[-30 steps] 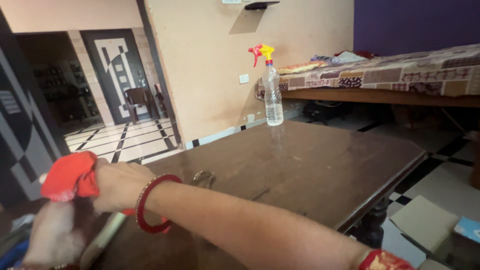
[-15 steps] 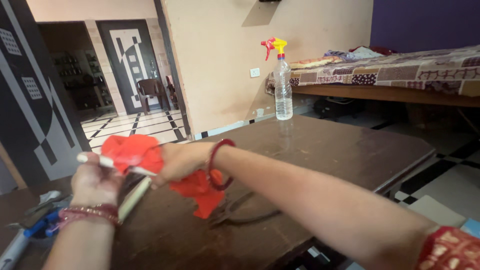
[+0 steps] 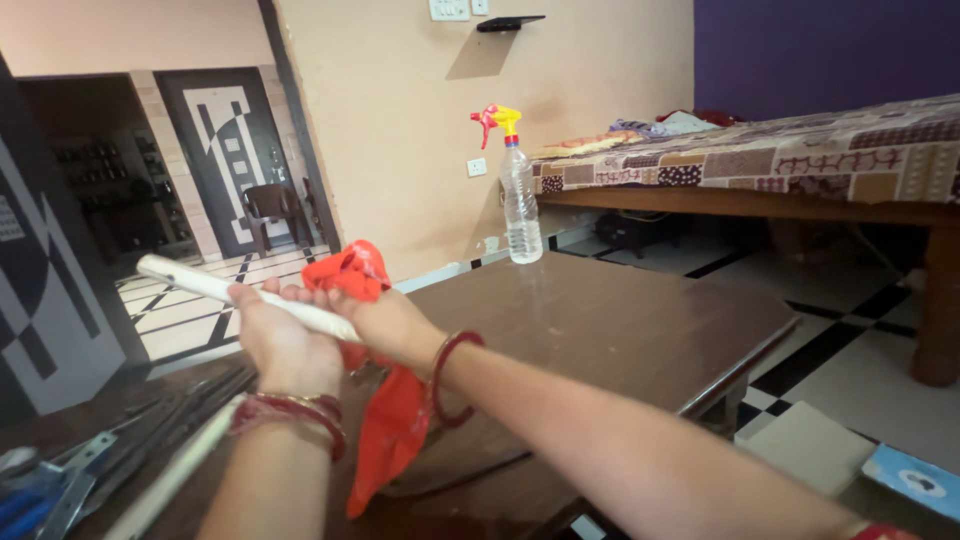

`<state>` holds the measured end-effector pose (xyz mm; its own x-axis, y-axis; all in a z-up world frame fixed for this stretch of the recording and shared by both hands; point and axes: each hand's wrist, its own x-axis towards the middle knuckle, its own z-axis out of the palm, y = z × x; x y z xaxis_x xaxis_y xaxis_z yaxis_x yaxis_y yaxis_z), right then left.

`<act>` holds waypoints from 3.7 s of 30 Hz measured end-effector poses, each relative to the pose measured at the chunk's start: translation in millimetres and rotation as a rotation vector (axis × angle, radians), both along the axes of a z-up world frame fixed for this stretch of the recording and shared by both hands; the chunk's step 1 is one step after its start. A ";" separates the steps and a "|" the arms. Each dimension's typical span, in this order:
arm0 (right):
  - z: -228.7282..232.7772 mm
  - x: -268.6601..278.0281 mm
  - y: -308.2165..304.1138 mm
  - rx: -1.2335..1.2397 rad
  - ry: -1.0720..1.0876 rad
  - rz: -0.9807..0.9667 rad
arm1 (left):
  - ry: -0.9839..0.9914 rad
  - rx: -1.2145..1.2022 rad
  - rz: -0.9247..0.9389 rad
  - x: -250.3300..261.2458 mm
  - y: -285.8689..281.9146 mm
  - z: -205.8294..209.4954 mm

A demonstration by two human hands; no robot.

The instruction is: The person sorts small metal fasteners from a table into a small plastic container, then places the container into a cardboard box. The person then wipes several tools with a red cloth and places them into the same box.

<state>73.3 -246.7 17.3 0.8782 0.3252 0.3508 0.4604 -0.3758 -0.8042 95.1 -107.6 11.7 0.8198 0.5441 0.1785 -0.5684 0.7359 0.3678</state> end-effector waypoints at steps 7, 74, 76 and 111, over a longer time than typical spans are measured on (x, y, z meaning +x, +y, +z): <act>-21.6 0.1 -32.0 -0.768 -0.223 -0.185 | 0.238 0.522 0.241 -26.4 -24.8 0.9; -385.0 -44.3 -560.8 -1.053 0.653 -0.451 | -0.179 2.968 -0.532 -54.6 -556.0 -261.1; -388.1 -47.3 -553.9 -1.091 0.623 -0.463 | -0.201 2.980 -0.531 -49.8 -556.1 -264.1; 33.8 -58.5 -252.0 -0.916 -0.056 -0.061 | 0.048 2.773 0.272 -74.9 -222.5 33.5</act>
